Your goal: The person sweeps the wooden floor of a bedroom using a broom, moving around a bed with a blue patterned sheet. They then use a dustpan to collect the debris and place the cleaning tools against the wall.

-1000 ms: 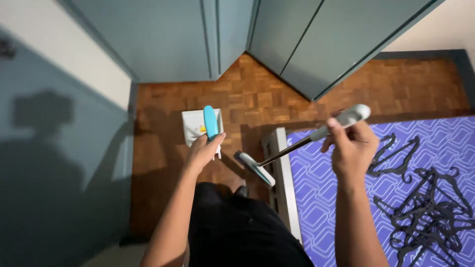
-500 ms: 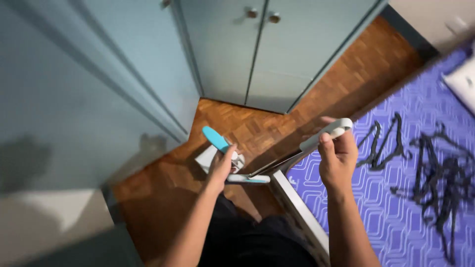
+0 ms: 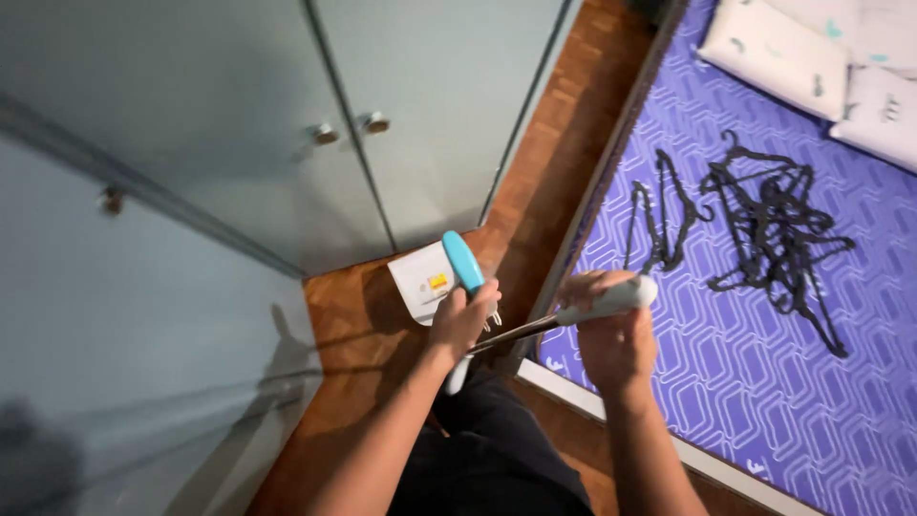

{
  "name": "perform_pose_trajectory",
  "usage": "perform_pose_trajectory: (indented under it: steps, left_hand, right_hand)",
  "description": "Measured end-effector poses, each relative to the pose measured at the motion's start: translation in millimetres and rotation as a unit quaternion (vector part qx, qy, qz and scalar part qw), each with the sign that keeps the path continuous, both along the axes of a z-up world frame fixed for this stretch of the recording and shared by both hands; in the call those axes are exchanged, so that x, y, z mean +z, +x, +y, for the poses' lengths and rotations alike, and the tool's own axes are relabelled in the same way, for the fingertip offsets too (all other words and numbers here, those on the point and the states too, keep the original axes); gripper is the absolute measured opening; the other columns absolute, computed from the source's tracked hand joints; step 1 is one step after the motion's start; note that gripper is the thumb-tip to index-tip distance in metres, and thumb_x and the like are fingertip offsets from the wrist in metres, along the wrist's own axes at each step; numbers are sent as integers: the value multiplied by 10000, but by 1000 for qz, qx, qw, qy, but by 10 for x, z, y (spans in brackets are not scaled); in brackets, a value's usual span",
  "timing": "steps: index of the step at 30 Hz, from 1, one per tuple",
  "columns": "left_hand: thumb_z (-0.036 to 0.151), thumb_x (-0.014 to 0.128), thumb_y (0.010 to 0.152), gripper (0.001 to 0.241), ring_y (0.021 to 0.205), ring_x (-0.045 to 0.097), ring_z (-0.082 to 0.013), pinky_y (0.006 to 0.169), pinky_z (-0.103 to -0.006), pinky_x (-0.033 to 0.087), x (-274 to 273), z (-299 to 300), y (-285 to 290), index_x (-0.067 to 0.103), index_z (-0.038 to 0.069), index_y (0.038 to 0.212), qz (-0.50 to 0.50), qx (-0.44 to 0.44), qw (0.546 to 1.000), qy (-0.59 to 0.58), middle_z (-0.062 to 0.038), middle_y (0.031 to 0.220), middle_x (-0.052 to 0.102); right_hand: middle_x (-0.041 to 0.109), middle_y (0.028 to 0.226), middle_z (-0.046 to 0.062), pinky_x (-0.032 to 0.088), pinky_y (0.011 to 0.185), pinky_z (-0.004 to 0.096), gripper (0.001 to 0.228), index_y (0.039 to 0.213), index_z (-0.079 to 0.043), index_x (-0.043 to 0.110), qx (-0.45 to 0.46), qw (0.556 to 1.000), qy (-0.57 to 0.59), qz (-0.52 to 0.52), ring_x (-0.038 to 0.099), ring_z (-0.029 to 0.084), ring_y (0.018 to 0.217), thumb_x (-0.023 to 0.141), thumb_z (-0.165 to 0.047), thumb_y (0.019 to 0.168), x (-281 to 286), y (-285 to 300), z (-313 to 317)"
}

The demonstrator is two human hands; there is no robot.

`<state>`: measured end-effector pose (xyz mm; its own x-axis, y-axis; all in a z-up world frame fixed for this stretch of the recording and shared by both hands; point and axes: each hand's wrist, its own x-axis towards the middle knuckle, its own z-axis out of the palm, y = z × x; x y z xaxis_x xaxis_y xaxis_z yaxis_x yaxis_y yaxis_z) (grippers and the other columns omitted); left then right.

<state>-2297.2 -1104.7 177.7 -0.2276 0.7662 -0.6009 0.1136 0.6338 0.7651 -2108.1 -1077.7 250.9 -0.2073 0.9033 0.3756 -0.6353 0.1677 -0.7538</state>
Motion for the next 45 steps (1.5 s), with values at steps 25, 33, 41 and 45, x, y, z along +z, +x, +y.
perform_pose_trajectory:
  steps: [25,33,41,45]
  left_hand:
    - [593,422,1065,682,730,546,-183,738,-298,462,-19,2661,517,765,63,809,-202,-222,948,103,-65,715,638]
    - [539,398,1087,553,621,486,-107,584,-235,381,-101,3835,938,599,134,770,-250,-156,942,159,-24,651,630]
    - [554,409,1078,555,589,423,-108,580,-238,348,-311,5179,1413,584,161,726,-229,-112,946,201,-13,623,612]
    - [576,380,1085,574,637,437,-132,632,-261,360,34,5717,1525,590,147,767,-205,-98,950,214,-38,668,623]
  right_hand:
    - [457,531,54,423,508,324,520,731,-85,531,-419,902,95,-48,471,221,452,697,-545,907,212,-257,1942]
    - [474,488,86,392,508,282,556,646,-96,478,-433,892,99,-87,488,231,482,629,-568,899,484,-107,2878]
    - [418,485,65,319,441,257,524,643,-87,479,-350,929,104,-56,409,186,456,638,-509,911,507,385,4156]
    - [442,464,88,327,415,268,501,647,-81,488,-331,938,91,-49,437,193,426,631,-492,897,479,816,4836]
